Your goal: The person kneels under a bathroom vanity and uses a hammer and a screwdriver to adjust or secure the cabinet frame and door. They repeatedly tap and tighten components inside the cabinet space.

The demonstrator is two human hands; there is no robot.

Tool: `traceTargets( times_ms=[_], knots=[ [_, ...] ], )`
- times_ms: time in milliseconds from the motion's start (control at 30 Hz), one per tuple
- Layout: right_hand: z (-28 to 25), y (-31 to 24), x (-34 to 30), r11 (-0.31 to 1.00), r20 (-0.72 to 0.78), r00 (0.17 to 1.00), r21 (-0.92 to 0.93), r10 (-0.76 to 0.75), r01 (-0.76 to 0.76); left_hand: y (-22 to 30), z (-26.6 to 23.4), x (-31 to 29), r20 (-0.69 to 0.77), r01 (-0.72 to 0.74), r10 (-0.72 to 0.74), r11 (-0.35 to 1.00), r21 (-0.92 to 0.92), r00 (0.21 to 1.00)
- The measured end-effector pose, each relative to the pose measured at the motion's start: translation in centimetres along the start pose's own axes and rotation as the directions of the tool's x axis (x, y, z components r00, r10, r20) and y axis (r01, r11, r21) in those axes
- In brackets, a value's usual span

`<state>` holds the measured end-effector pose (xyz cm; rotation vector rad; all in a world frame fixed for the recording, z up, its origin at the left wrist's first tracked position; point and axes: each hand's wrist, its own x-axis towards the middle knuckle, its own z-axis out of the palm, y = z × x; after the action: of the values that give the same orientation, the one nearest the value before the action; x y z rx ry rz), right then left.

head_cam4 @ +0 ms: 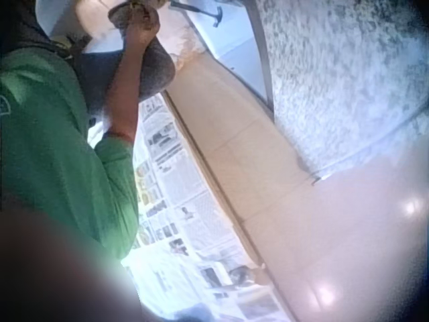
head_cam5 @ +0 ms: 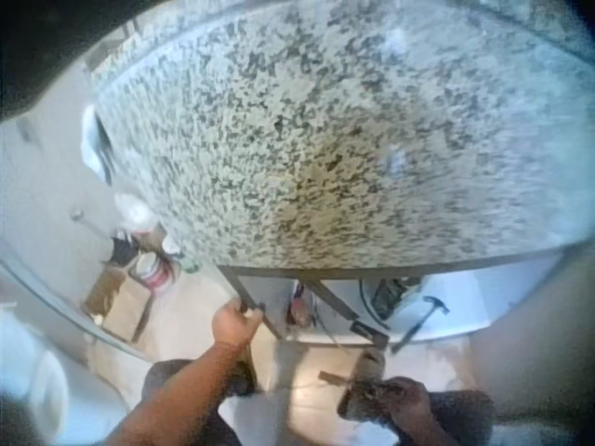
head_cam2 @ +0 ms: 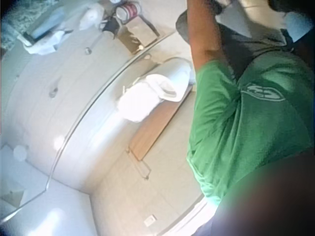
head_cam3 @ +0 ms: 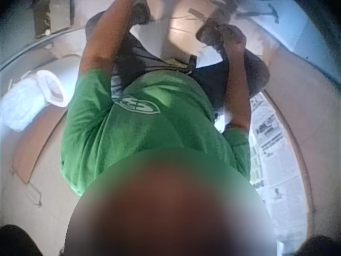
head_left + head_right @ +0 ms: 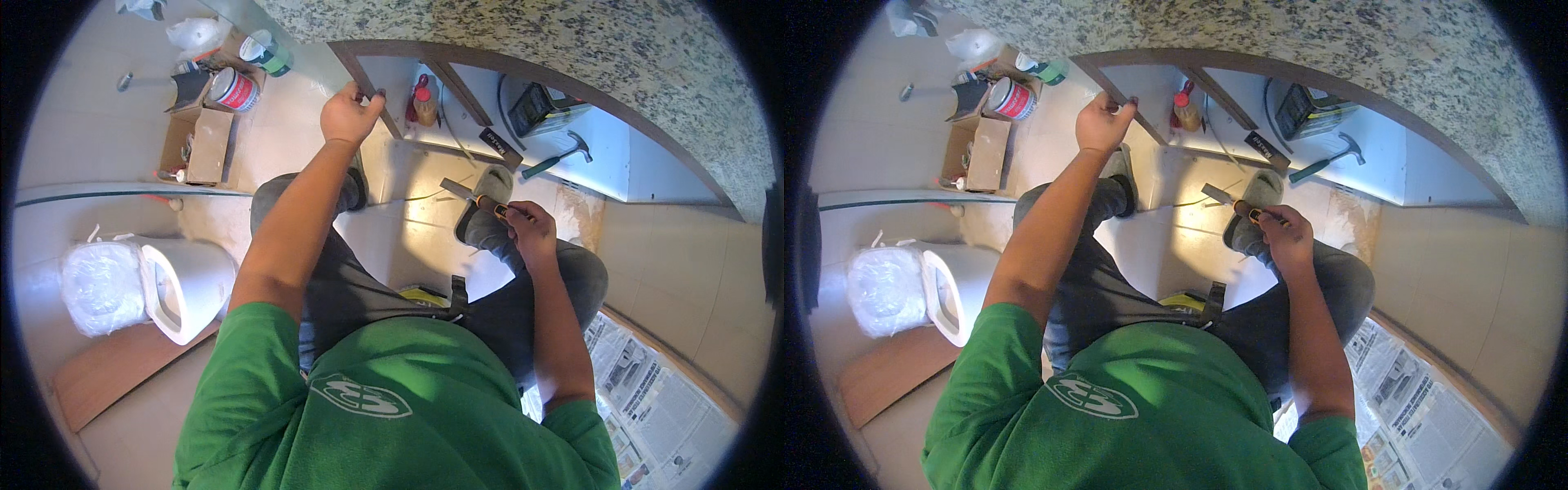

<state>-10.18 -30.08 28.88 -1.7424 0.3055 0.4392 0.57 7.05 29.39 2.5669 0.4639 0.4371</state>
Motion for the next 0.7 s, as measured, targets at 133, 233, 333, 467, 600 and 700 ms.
traceTargets(
  times_ms=[133, 233, 333, 467, 600, 700],
  knots=[
    [-0.3, -0.2, -0.2, 0.999, -0.014, 1.0, 0.035, 0.014, -0.014, 1.6, -2.2, 0.5, -0.073, -0.068, 0.067, 0.998, -0.009, 0.995],
    [-0.7, -0.1, -0.2, 0.999, 0.012, 0.999, -0.018, -0.039, 0.039, 2.4, -3.7, 1.0, -0.131, -0.108, 0.106, 0.994, -0.006, 0.986],
    [-0.7, -0.5, -0.3, 0.999, 0.006, 1.0, -0.036, -0.026, 0.027, 2.4, -5.1, 1.7, -0.202, -0.168, 0.16, 0.985, -0.026, 0.966],
    [-0.8, 0.1, -0.2, 0.998, 0.02, 0.998, 0.021, -0.065, 0.064, 2.5, -6.1, 2.0, -0.228, -0.183, 0.177, 0.983, -0.004, 0.957],
    [-0.7, 0.6, 0.1, 0.995, 0.021, 0.996, 0.042, -0.088, 0.087, 1.4, -5.8, 1.6, -0.132, -0.204, 0.218, 0.973, 0.111, 0.967],
    [-0.8, 0.7, 0.1, 0.996, 0.038, 0.996, 0.022, -0.084, 0.083, 0.1, -4.8, 1.7, -0.017, -0.203, 0.211, 0.958, 0.203, 0.977]
  ],
)
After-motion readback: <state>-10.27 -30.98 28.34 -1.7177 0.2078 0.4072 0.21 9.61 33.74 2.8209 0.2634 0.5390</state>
